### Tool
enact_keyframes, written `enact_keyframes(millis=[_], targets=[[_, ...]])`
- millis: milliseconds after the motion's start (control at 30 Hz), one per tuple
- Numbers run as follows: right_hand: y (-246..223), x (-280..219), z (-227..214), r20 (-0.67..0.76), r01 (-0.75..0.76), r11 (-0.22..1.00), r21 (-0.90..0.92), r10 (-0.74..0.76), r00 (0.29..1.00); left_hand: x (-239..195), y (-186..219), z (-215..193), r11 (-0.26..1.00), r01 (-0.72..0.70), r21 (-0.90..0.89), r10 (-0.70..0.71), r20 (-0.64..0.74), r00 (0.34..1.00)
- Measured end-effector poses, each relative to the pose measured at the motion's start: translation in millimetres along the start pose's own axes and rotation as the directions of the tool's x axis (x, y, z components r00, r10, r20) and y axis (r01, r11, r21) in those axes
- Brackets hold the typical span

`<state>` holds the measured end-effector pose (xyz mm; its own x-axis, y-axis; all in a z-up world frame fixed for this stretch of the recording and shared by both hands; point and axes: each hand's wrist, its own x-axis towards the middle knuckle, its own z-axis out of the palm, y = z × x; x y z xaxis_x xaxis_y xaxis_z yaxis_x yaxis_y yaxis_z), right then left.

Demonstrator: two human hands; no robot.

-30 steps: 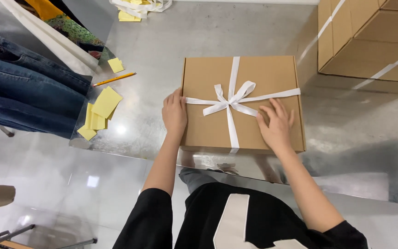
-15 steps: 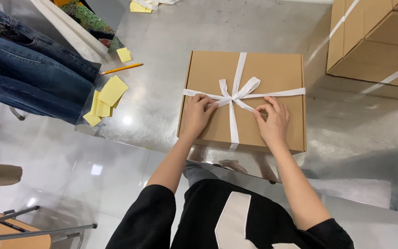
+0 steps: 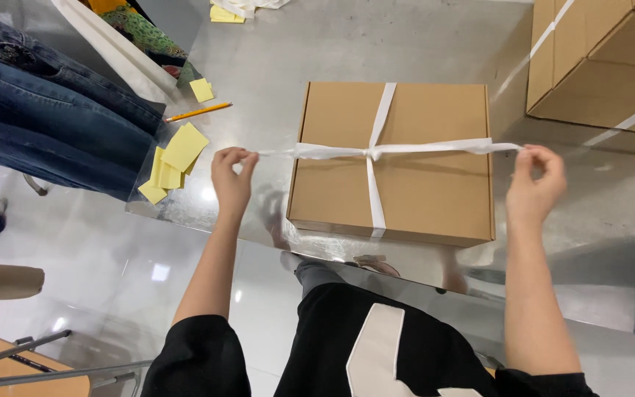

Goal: The person unties a ribbon from a cardboard box, opens the box, and removes a plastic-wrapped garment. They unwrap the garment, unfold it, place it on a hanger, and hang it on a clothing rack. The person then places the empty plastic bag back into the box.

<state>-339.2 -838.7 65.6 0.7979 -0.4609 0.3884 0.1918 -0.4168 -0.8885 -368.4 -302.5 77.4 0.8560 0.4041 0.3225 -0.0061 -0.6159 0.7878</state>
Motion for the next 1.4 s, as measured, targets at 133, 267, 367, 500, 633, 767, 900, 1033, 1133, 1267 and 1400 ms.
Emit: enact_keyframes(millis=[133, 267, 367, 500, 633, 767, 900, 1033, 1133, 1267, 1400], targets=[[-8.0, 16.6, 0.2, -0.197, 0.112, 0.994, 0.008, -0.108, 0.975, 9.7, -0.4, -15.0, 0.982, 0.188, 0.010, -0.182, -0.204, 0.962], [-87.6, -25.1, 35.6, 0.087, 0.423, 0.885, -0.192, -0.414, 0.906, -5.7, 4.3, 10.2, 0.961, -0.057, 0.271, 0.112, -0.193, 0.975], [-95.7, -69.1, 73.7, 0.435, 0.342, 0.895, -0.287, -0.196, 0.879, -24.9, 27.7, 37.1, 0.968, -0.081, 0.236, 0.106, -0.096, 0.990], [-73.4, -108.1, 119.4, 0.723, 0.367, 0.810, -0.458, 0.099, 0.684, -56.8, 56.5, 69.5, 0.988, -0.099, 0.119, 0.080, 0.155, 0.985], [-67.6, -116.5, 126.9, 0.792, 0.388, 0.829, -0.404, 0.105, 0.601, -78.9, 70.2, 104.9, 0.980, -0.167, 0.106, 0.141, 0.219, 0.965], [-71.3, -101.0, 86.3, 0.738, -0.492, 0.870, -0.044, 0.360, 0.571, -86.9, 82.6, 128.2, 0.983, -0.181, 0.040, 0.163, 0.282, 0.946], [-9.9, -56.2, 13.8, 0.519, -0.676, 0.696, 0.242, 0.496, 0.696, -93.4, 90.3, 134.7, 0.928, -0.303, 0.215, 0.219, 0.342, 0.914], [16.7, -14.6, -84.5, 0.310, -0.603, 0.746, 0.282, 0.524, 0.794, -95.0, 86.5, 141.5, 0.917, -0.341, 0.209, 0.242, 0.389, 0.889], [28.7, 7.4, -136.8, -0.009, -0.514, 0.839, 0.178, 0.523, 0.852, -92.9, 95.7, 137.2, 0.909, -0.348, 0.231, 0.241, 0.392, 0.888], [1.0, 23.8, -129.4, -0.037, -0.311, 0.921, -0.234, 0.311, 0.950, -94.2, 97.4, 139.8, 0.914, -0.346, 0.213, 0.257, 0.358, 0.898], [-6.0, 17.7, -54.3, 0.323, -0.144, 0.786, -0.601, 0.403, 0.856, -94.6, 91.3, 141.4, 0.910, -0.381, 0.162, 0.327, 0.285, 0.901]])
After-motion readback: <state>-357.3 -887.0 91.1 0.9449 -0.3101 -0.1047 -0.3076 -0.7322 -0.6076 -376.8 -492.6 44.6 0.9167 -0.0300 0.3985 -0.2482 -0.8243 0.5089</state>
